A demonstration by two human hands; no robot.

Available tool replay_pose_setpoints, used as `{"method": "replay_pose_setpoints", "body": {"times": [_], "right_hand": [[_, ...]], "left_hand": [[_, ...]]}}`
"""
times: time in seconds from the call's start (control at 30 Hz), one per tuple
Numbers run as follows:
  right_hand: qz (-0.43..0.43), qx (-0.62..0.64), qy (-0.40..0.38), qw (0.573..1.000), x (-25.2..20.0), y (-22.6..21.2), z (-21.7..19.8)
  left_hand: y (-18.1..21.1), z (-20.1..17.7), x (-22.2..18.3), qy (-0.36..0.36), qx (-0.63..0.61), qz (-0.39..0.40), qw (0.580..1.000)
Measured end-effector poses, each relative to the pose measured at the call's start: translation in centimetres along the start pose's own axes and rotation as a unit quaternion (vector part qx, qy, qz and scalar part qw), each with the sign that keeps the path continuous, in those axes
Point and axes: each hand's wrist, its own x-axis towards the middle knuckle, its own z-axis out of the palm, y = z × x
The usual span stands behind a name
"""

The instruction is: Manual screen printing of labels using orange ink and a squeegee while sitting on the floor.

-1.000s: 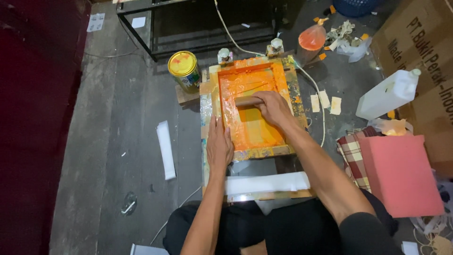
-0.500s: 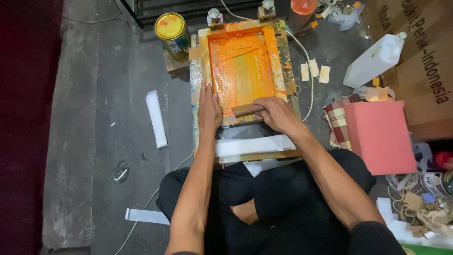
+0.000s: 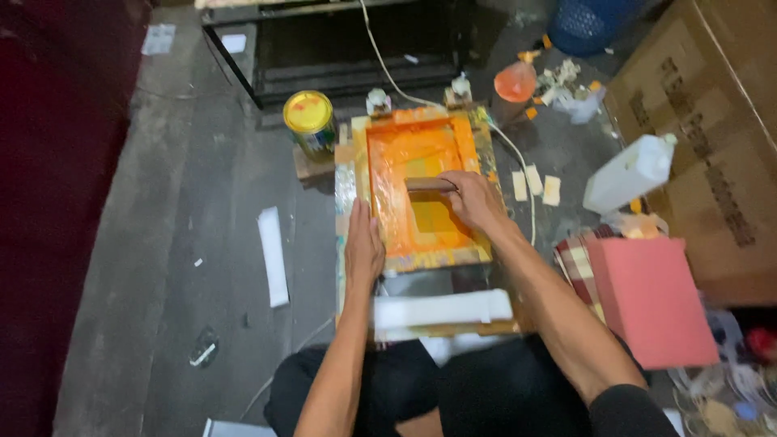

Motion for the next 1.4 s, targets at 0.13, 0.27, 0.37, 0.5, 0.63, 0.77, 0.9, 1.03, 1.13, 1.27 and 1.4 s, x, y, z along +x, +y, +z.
{"method": "replay_pose_setpoints", "body": {"times": [0.13, 0.27, 0.37, 0.5, 0.63, 0.77, 0.9, 1.03, 1.13, 1.27, 1.4], "right_hand": [[0.005, 0.056, 0.014, 0.998, 3.2, -2.4, -0.7], [0.0, 0.006, -0.005, 1.0, 5.0, -1.6, 0.4], [0.004, -0.007, -0.014, 1.0, 4.7, 0.1, 1.5], [-0.005, 0.007, -0.008, 1.0, 2.6, 0.4, 1.9], [-0.029, 0.059, -0.002, 0.998, -2.0, -3.2, 0.0], [-0.059, 0.025, -0.01, 0.998, -5.6, -2.3, 1.1], [-0.081, 0.032, -0.013, 0.996, -8.6, -3.2, 0.5], [-0.046, -0.003, -0.066, 0.997, -9.4, -3.4, 0.3], [-0.031, -0.032, -0.091, 0.995, -8.9, -3.6, 0.3], [0.009, 0.006, -0.104, 0.995, -7.6, -5.0, -1.3], [0.003, -0.002, -0.035, 0.999, -2.5, -4.3, -1.9]], "left_hand": [[-0.3, 0.0, 0.3, 0.017, 0.006, 0.027, 0.999], [-0.6, 0.2, 0.6, 0.035, -0.008, 0.03, 0.999], [-0.8, 0.4, 0.4, 0.031, -0.019, 0.019, 0.999], [-0.8, 0.4, 0.4, 0.038, -0.009, 0.032, 0.999], [-1.4, 1.0, 0.3, 0.047, -0.004, 0.045, 0.998], [-1.8, 1.2, 0.0, 0.057, 0.0, 0.044, 0.997], [-1.6, 1.1, 0.0, 0.057, 0.019, 0.05, 0.997], [-1.6, 1.2, -0.1, 0.055, 0.011, 0.059, 0.997], [-1.7, 1.2, -0.1, 0.055, 0.017, 0.062, 0.996], [-2.2, 1.3, -0.1, 0.043, 0.028, 0.056, 0.997], [-0.9, 0.7, -0.1, 0.035, 0.017, 0.044, 0.998]]}}
